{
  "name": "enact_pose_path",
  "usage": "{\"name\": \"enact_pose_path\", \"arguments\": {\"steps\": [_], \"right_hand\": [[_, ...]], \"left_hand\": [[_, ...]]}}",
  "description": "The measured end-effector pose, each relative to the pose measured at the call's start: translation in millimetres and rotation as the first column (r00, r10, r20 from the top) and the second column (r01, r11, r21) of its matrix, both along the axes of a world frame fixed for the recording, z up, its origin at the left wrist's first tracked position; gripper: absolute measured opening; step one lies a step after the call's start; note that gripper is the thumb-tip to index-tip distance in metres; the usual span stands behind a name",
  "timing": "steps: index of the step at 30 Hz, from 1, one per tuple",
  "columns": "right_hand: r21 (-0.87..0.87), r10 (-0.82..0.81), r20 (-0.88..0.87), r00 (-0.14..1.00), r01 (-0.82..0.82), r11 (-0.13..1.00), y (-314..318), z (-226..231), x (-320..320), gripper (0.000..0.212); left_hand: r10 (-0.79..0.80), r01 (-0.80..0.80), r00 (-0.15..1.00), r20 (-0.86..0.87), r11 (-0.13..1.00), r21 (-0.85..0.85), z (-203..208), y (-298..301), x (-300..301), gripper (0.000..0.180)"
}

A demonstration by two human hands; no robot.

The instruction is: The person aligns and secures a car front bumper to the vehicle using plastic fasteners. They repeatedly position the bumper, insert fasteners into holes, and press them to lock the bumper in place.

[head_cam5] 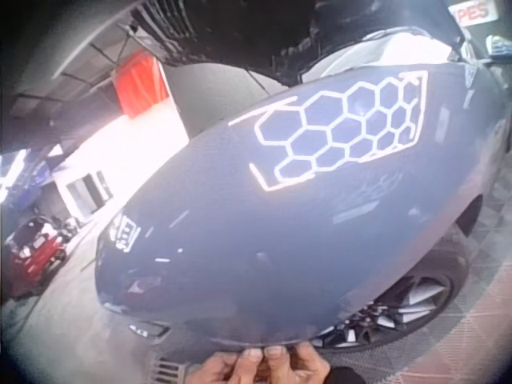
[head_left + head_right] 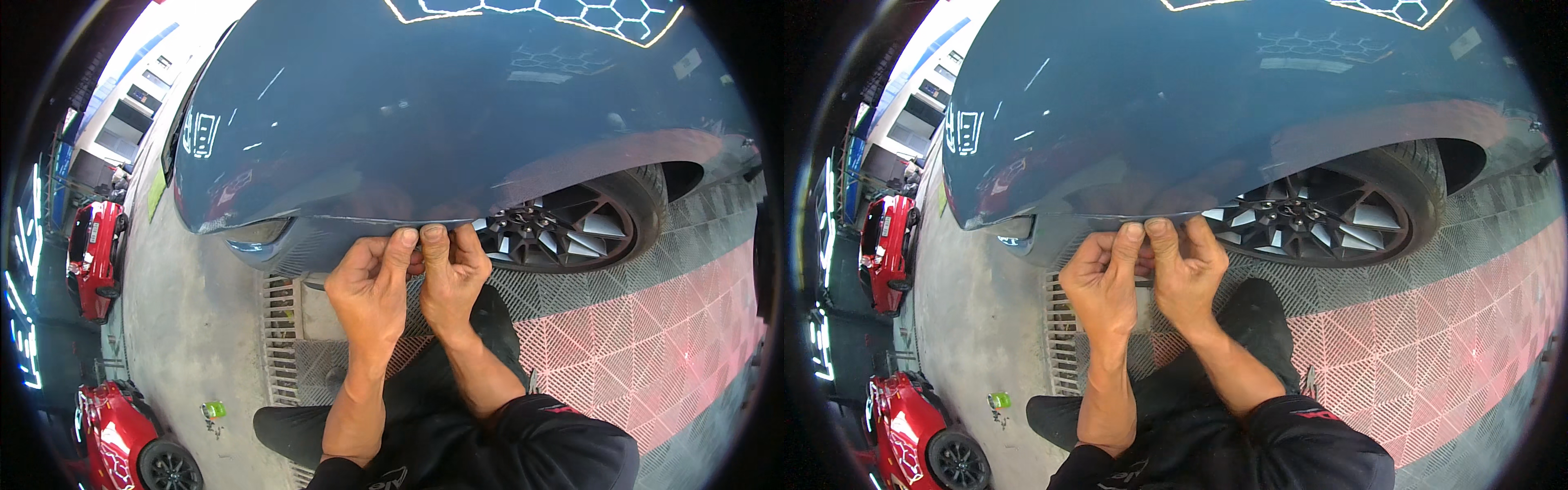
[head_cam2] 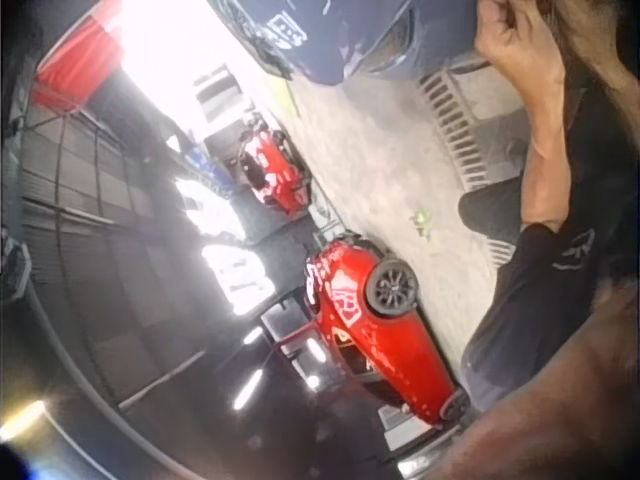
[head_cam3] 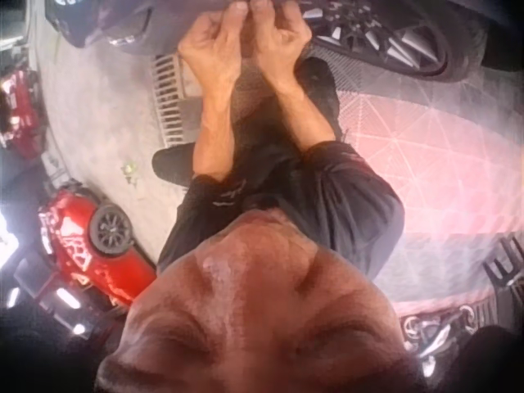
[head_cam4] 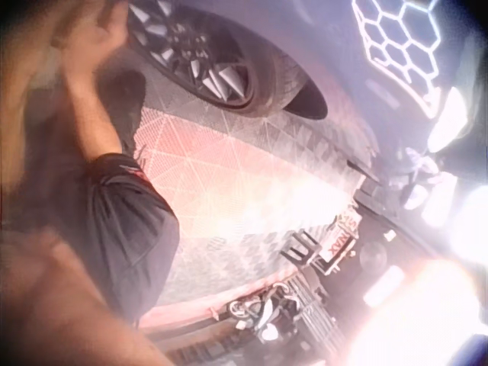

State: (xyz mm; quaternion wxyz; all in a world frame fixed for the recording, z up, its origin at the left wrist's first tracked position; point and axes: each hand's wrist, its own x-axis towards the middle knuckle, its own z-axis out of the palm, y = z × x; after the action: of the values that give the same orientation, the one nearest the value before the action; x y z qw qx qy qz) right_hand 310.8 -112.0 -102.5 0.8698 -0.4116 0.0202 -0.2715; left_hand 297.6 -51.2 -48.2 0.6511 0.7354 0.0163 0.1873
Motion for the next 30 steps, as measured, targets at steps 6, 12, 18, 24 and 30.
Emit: {"name": "enact_pose_path", "arguments": {"steps": [6,12,18,24,30], "right_hand": [[-0.026,-0.020,0.087,0.996,0.022,0.999,-35.0,-3.0,4.6,0.032],[0.170,0.039,0.138,0.990,-0.063,0.983,-79.8,38.8,8.0,0.044],[-0.058,0.065,-0.114,0.991,-0.072,0.996,-106.3,58.4,-7.0,0.050],[-0.139,0.088,-0.116,0.989,-0.104,0.985,-117.2,55.1,-6.1,0.051],[-0.094,0.079,-0.113,0.990,-0.090,0.991,-111.8,57.3,-6.7,0.048]], "left_hand": [[-0.017,0.017,0.999,-0.047,1.000,0.006,3.1,-5.9,1.7,0.027],[0.015,-0.025,0.989,-0.145,0.997,-0.067,12.6,-12.3,-7.3,0.031],[0.033,-0.054,0.985,-0.168,0.991,-0.123,8.7,-27.6,-6.0,0.035],[0.102,-0.104,0.991,-0.089,0.995,-0.015,6.3,-33.9,-5.3,0.036],[0.137,-0.139,0.990,0.024,0.988,0.066,-5.0,-35.4,-1.8,0.039]]}}
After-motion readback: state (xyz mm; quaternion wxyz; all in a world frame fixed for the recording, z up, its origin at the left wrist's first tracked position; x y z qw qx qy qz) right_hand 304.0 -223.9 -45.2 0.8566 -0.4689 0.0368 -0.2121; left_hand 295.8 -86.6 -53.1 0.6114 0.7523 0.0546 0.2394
